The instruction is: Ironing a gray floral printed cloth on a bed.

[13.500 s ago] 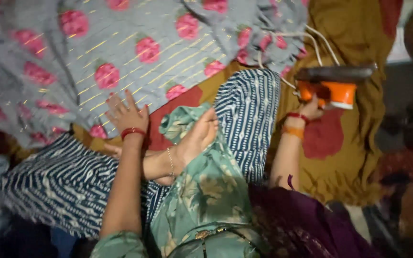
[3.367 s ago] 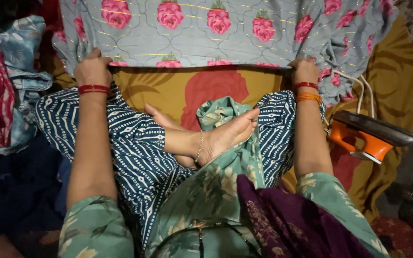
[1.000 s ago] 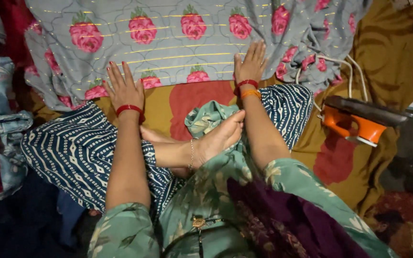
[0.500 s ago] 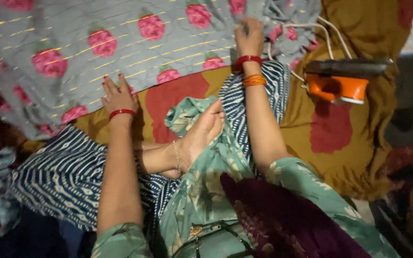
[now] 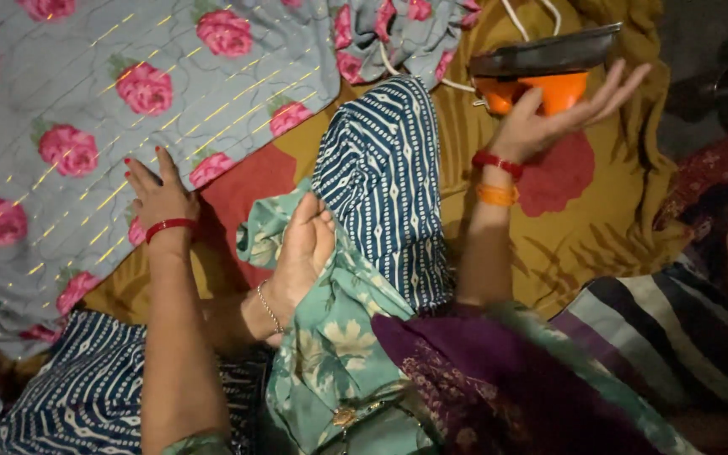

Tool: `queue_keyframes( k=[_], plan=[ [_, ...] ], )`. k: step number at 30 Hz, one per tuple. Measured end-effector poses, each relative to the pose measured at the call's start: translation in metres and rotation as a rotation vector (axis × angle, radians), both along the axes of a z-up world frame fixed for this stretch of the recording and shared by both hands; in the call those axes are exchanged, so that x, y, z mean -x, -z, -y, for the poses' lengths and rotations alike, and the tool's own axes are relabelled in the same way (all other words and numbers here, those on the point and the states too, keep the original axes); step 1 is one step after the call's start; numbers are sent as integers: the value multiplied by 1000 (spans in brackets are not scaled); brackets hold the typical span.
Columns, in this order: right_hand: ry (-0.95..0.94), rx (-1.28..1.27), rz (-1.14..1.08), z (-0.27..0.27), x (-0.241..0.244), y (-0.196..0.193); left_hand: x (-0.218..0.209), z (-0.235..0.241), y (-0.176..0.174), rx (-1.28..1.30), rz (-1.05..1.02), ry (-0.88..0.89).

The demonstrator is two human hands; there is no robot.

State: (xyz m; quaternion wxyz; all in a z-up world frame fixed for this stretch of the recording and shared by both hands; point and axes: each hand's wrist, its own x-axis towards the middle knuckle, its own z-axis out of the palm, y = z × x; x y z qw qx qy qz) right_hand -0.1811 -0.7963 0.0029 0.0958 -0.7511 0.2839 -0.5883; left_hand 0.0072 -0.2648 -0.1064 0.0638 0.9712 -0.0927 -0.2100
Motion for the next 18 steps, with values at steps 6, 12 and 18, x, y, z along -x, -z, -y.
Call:
queue_keyframes(
  k=[6, 12, 18],
  plan=[
    [161, -31, -10, 5, 42, 33, -5, 10, 7, -11, -30, -15],
    [-269, -745, 263, 63, 71, 140, -2, 6, 11, -22, -31, -15],
    [-322, -994, 476, 66, -12, 87, 3, 3, 18, 11, 23, -32]
  ],
)
